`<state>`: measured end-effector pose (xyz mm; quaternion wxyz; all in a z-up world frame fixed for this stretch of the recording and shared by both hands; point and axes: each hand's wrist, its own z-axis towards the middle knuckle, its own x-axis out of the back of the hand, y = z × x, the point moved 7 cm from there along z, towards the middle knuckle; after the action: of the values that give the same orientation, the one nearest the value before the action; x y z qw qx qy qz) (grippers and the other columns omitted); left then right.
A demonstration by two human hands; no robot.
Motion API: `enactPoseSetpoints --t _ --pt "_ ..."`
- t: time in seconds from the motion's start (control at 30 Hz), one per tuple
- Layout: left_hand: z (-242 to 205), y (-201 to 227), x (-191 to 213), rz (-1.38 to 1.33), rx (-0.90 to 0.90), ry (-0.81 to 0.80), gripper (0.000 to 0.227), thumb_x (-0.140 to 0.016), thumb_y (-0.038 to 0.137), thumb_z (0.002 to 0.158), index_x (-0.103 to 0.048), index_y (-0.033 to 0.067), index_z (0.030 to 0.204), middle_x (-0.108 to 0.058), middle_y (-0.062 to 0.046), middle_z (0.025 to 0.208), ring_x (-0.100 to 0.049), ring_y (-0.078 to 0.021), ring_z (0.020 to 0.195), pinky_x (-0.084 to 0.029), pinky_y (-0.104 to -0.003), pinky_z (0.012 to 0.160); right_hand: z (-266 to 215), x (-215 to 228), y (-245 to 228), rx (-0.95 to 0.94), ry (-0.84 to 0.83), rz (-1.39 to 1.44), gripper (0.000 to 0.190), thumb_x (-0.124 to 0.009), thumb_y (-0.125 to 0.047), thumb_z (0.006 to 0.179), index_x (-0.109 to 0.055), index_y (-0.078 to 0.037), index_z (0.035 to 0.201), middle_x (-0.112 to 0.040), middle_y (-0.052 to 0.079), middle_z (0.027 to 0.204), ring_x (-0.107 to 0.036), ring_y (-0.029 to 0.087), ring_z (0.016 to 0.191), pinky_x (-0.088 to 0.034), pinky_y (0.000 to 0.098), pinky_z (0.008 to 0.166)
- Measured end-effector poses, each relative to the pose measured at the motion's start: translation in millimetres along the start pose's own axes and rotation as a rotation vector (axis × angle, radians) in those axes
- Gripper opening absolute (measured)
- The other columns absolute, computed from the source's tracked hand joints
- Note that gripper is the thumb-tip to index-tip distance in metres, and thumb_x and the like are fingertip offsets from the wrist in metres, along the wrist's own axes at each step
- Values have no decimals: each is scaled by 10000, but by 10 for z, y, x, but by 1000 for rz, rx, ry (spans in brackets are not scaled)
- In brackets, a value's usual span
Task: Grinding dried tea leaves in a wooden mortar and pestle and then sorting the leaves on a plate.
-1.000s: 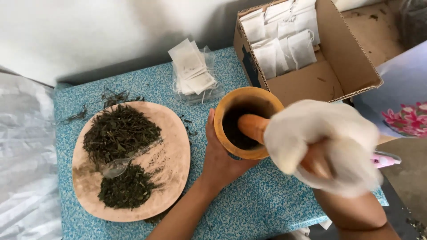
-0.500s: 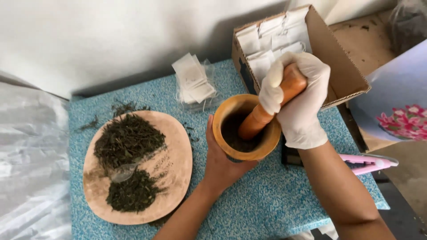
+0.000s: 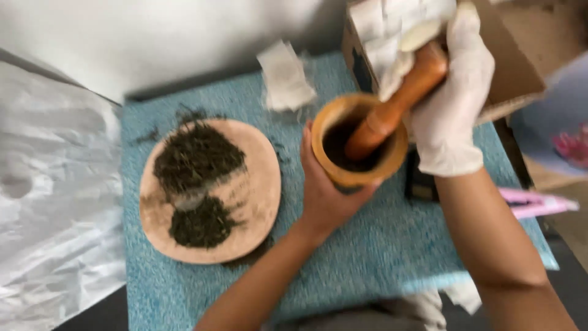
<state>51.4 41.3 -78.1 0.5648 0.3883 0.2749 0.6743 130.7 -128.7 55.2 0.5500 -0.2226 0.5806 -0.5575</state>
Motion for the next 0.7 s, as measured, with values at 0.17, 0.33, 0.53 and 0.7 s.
enactPoseSetpoints --t 0.17,0.33,0.53,0.7 --pt "69 -46 -36 -115 258 2 1459 -1006 421 768 -19 55 1778 -292 -259 1845 -375 -374 1707 -380 -507 1360 -249 -266 109 -54 -598 119 842 -482 -834 1011 -721 -28 1065 -644 112 681 -661 204 591 -581 288 661" --pt "83 -92 2 -134 192 -4 1439 -1048 309 780 -45 40 1775 -269 -256 1852 -323 -375 1745 -325 -521 1430 -243 -275 -64 193 -861 234 413 -557 -272 872 -656 -174 1260 -575 70 720 -557 156 572 -527 269 583" --pt "109 -139 50 -162 264 -61 1425 -1020 388 763 -68 35 1762 -257 -235 1844 -264 -377 1752 -257 -532 1427 -527 -457 -334 372 -967 -51 308 -427 24 719 -689 28 881 -608 76 643 -556 188 517 -493 307 511" --pt "115 -142 22 -156 175 -49 1448 -1054 328 762 -49 24 1759 -337 -243 1810 -368 -412 1718 -320 -570 1435 -472 -486 -153 378 -1079 -276 334 -395 -82 1046 -670 9 880 -711 72 717 -683 197 572 -577 317 585"
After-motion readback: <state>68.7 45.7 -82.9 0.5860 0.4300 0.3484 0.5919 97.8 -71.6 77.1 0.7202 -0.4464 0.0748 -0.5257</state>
